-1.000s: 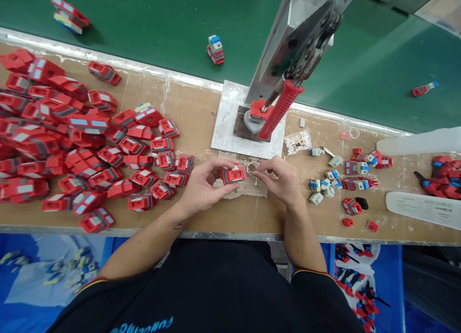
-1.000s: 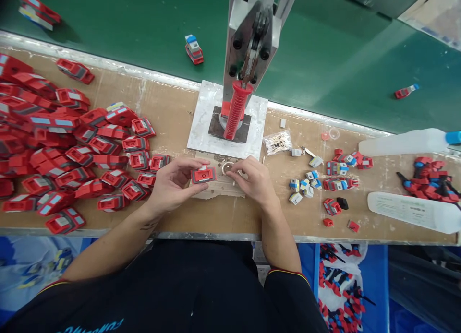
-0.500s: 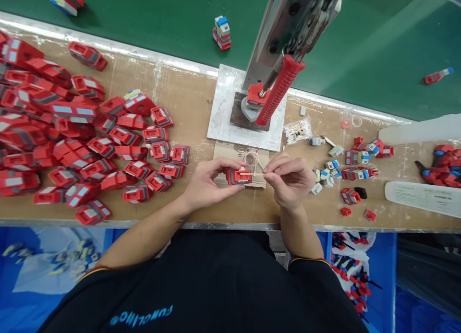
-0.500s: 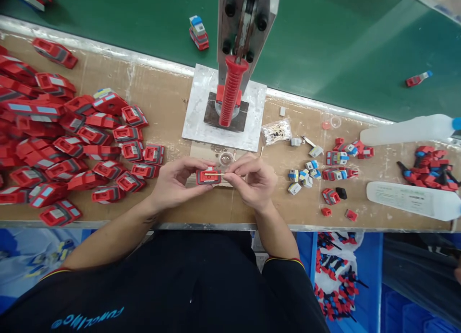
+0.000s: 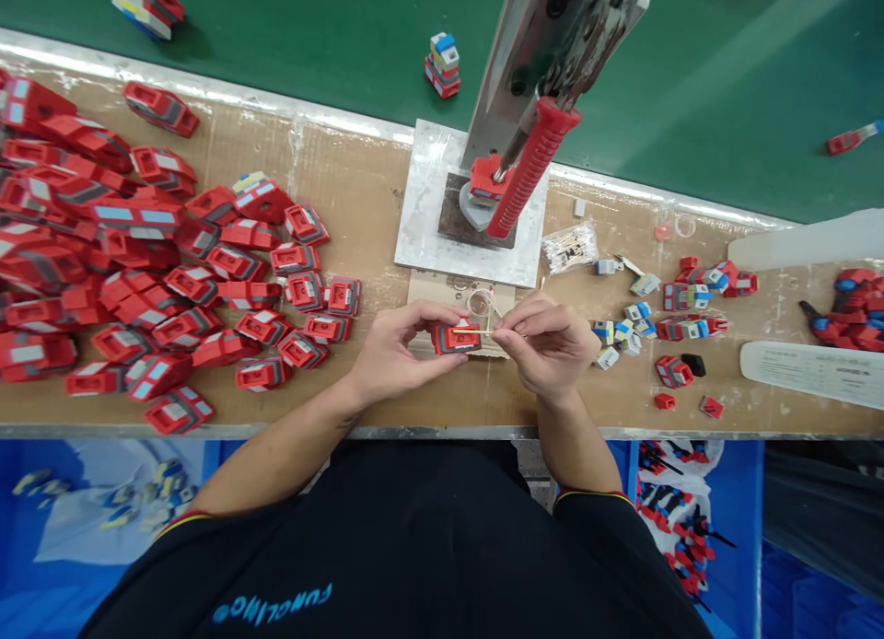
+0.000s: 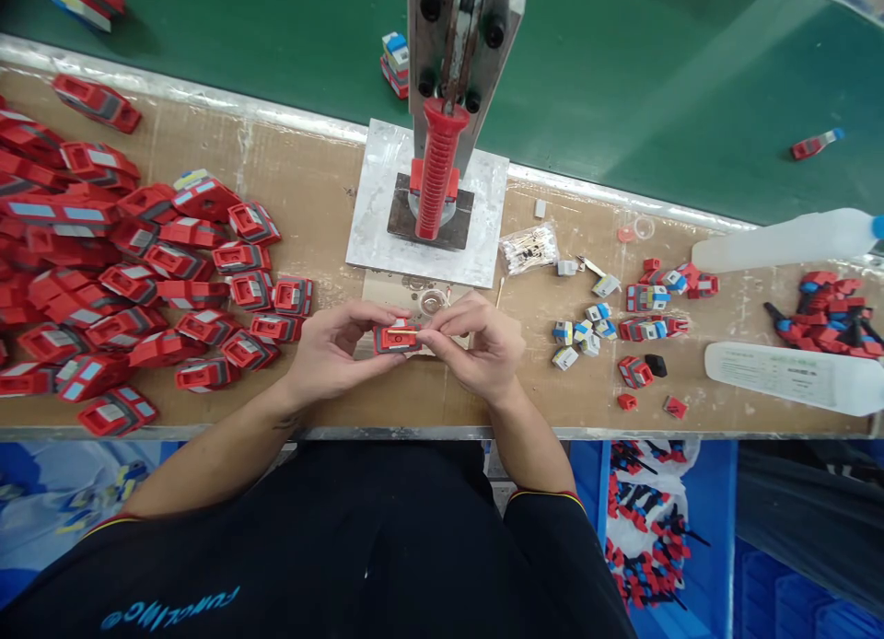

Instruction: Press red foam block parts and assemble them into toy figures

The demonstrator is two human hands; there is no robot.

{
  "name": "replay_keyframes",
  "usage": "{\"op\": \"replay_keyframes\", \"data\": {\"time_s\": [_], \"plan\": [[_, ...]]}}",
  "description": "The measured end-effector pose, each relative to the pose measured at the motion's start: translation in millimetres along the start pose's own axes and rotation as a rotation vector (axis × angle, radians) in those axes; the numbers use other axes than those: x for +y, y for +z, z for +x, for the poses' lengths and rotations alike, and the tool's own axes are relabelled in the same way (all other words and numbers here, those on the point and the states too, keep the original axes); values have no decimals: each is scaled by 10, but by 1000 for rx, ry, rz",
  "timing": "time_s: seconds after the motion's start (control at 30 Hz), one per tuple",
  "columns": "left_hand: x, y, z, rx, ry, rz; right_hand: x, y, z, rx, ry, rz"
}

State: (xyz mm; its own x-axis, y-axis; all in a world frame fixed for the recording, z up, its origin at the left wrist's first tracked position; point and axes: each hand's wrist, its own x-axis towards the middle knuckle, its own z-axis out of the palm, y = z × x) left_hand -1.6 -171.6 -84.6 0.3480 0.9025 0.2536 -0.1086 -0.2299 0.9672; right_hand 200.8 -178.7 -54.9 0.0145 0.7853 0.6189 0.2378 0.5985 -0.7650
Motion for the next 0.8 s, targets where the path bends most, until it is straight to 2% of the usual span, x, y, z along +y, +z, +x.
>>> {"op": "replay_keyframes", "data": {"time_s": [0.4,0.53,0.6,0.67,0.73,0.8], "plan": [[-16,-42,26,51,109,109,-8,-64,20,10,-69,-146],[-9,-54,38,58,94,133,9,-102,23,22,-36,-95],[-15,-57,45,71,92,134,37,-169,34,72,-7,-74],[-29,-58,52,100,98,117,83,-248,47,91,19,-143],[-43,-60,58,127,95,106,146,-300,54,9,31,-263],[-48,-66,61,139,80,119,218,-301,50,-137,43,-364]]}}
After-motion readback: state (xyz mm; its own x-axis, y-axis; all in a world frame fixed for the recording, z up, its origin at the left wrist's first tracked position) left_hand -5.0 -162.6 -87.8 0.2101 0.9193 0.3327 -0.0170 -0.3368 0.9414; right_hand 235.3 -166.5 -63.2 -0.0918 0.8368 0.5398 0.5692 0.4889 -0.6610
